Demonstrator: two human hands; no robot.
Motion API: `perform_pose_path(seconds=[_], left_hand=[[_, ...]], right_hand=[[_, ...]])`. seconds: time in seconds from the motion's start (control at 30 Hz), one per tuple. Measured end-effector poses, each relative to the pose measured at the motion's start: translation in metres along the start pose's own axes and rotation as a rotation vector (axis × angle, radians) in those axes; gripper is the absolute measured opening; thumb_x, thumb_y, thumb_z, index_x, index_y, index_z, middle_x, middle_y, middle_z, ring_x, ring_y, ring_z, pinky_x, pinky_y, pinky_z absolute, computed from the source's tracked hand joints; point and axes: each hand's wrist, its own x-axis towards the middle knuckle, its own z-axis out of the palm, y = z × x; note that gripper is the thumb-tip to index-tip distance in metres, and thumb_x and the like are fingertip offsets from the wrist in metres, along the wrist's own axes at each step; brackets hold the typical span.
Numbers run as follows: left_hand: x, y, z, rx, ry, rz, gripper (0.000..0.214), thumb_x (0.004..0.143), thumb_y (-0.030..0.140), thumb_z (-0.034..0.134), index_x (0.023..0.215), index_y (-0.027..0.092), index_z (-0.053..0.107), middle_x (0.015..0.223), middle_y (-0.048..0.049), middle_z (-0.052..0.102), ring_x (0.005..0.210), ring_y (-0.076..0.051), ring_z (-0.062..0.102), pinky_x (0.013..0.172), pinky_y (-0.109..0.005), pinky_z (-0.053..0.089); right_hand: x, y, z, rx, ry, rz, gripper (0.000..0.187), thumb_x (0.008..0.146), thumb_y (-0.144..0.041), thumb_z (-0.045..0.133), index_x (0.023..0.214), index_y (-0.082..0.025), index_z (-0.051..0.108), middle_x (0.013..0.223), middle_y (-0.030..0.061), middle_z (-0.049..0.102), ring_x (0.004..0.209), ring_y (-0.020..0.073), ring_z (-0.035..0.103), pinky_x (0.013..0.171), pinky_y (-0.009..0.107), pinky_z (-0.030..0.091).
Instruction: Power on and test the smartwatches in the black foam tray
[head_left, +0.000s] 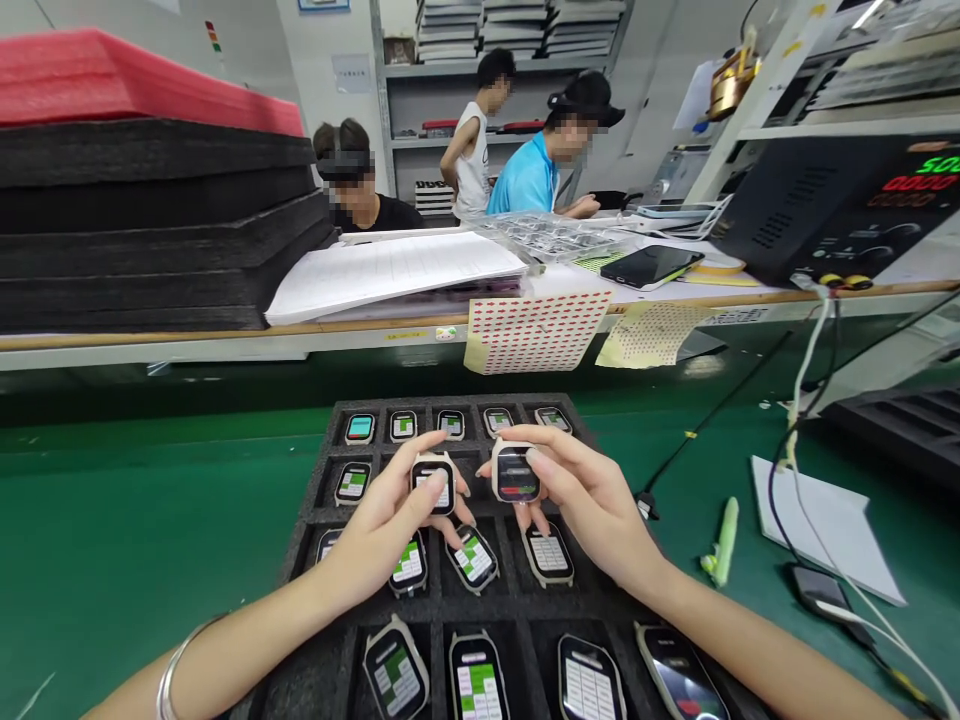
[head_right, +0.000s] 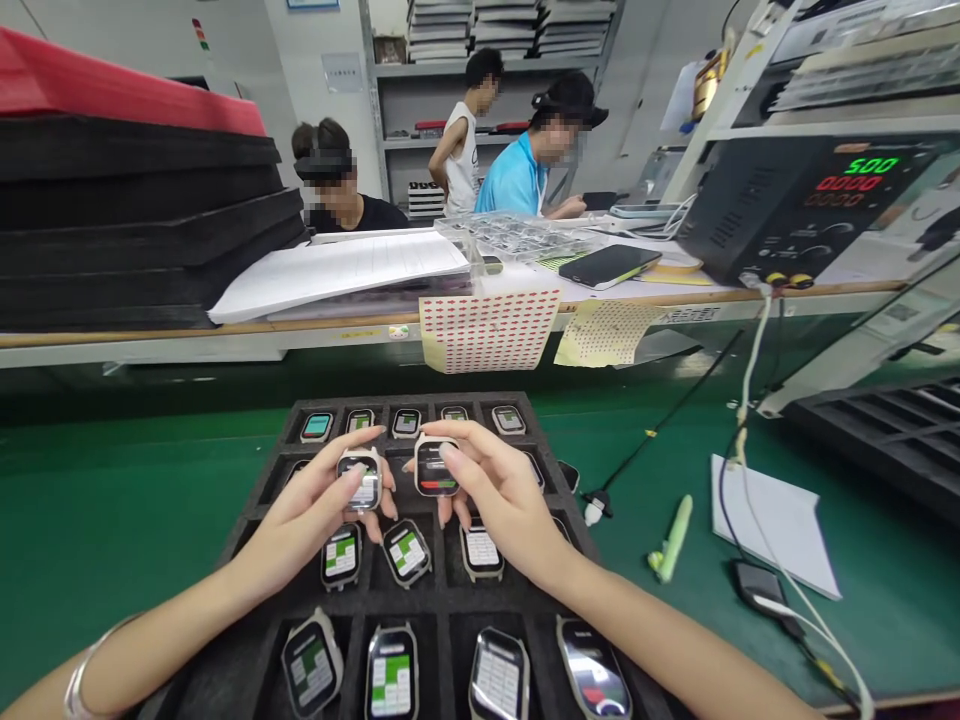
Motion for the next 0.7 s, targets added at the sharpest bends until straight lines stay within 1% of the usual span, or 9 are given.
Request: perform_pose_path(seconds=[0.1, 0.23, 0.33, 0.43, 0.53, 0.57, 0.63, 0.67, 0.7], left_hand=[[0.000, 0.001, 0.000, 0.025, 0.006, 0.007, 0.038, 0.093, 0.028, 0.050, 0.129, 0.020, 0.044, 0.090, -0.0069, 0.059, 0.074, -0.018, 0.061, 0.057, -0.028, 0.053], [0.000, 0.000, -0.002, -0.101, -0.013, 0.002, 0.047, 0.088, 0.029, 0.053, 0.133, 0.022, 0.042, 0.099, -0.0095, 0.061, 0.082, -0.022, 0.061, 0.063, -0.034, 0.053], [-0.001, 0.002, -0.001, -0.145, 0.008, -0.024, 0.057, 0.082, 0.023, 0.054, 0.137, 0.021, 0.039, 0.101, -0.0102, 0.062, 0.087, -0.024, 0.061, 0.068, -0.037, 0.051], [-0.002, 0.003, 0.001, -0.157, 0.034, -0.034, 0.064, 0.076, 0.016, 0.055, 0.138, 0.020, 0.038, 0.100, -0.0097, 0.063, 0.087, -0.024, 0.061, 0.070, -0.038, 0.050], [-0.002, 0.001, 0.001, -0.181, 0.024, -0.040, 0.065, 0.075, 0.014, 0.057, 0.138, 0.018, 0.037, 0.096, -0.0090, 0.064, 0.084, -0.023, 0.062, 0.070, -0.037, 0.051], [-0.002, 0.000, 0.001, -0.186, 0.019, -0.042, 0.064, 0.077, 0.015, 0.057, 0.138, 0.018, 0.036, 0.095, -0.0087, 0.065, 0.084, -0.023, 0.062, 0.070, -0.036, 0.051], [-0.003, -0.001, 0.001, -0.171, 0.014, -0.040, 0.059, 0.083, 0.018, 0.057, 0.138, 0.020, 0.037, 0.097, -0.0087, 0.064, 0.084, -0.022, 0.062, 0.071, -0.036, 0.052], [-0.004, -0.001, 0.001, -0.151, 0.019, -0.042, 0.056, 0.085, 0.021, 0.057, 0.138, 0.022, 0.038, 0.099, -0.0088, 0.064, 0.085, -0.022, 0.063, 0.071, -0.036, 0.052], [-0.004, -0.001, 0.002, -0.125, 0.024, -0.047, 0.054, 0.087, 0.024, 0.057, 0.138, 0.023, 0.039, 0.100, -0.0089, 0.064, 0.085, -0.022, 0.063, 0.071, -0.035, 0.052]], right_hand=[[-0.002, 0.000, 0.000, 0.013, -0.012, -0.003, 0.024, 0.091, -0.034, 0.056, 0.110, -0.020, 0.061, 0.076, 0.0042, 0.065, 0.047, 0.0129, 0.057, 0.040, 0.022, 0.045], [-0.005, -0.002, 0.001, 0.035, -0.061, 0.004, 0.031, 0.089, -0.033, 0.059, 0.118, -0.021, 0.058, 0.077, 0.0037, 0.065, 0.052, 0.0147, 0.061, 0.044, 0.024, 0.048], [-0.005, -0.002, 0.001, 0.016, -0.091, 0.032, 0.034, 0.086, -0.031, 0.062, 0.118, -0.021, 0.058, 0.085, 0.0048, 0.066, 0.053, 0.0133, 0.061, 0.045, 0.023, 0.049], [-0.002, 0.001, 0.002, -0.018, -0.061, 0.047, 0.031, 0.085, -0.030, 0.064, 0.114, -0.020, 0.060, 0.081, 0.0032, 0.066, 0.048, 0.0108, 0.057, 0.042, 0.021, 0.047], [-0.003, -0.004, 0.003, -0.044, -0.021, 0.018, 0.025, 0.085, -0.028, 0.065, 0.109, -0.021, 0.062, 0.077, 0.0021, 0.066, 0.045, 0.0100, 0.056, 0.042, 0.021, 0.048], [-0.006, -0.010, 0.003, -0.037, -0.031, 0.005, 0.025, 0.085, -0.027, 0.065, 0.109, -0.022, 0.062, 0.080, 0.0033, 0.067, 0.048, 0.0111, 0.058, 0.044, 0.022, 0.050], [-0.017, -0.027, 0.006, 0.013, -0.110, -0.011, 0.035, 0.083, -0.025, 0.068, 0.117, -0.025, 0.058, 0.096, 0.0074, 0.069, 0.064, 0.0169, 0.067, 0.056, 0.027, 0.057], [-0.025, -0.037, 0.009, 0.048, -0.173, -0.017, 0.047, 0.080, -0.024, 0.072, 0.124, -0.028, 0.054, 0.104, 0.0091, 0.068, 0.078, 0.0220, 0.069, 0.064, 0.031, 0.059], [-0.033, -0.046, 0.011, 0.076, -0.240, -0.012, 0.060, 0.077, -0.023, 0.075, 0.130, -0.032, 0.049, 0.109, 0.0095, 0.067, 0.092, 0.0264, 0.068, 0.071, 0.035, 0.060]])
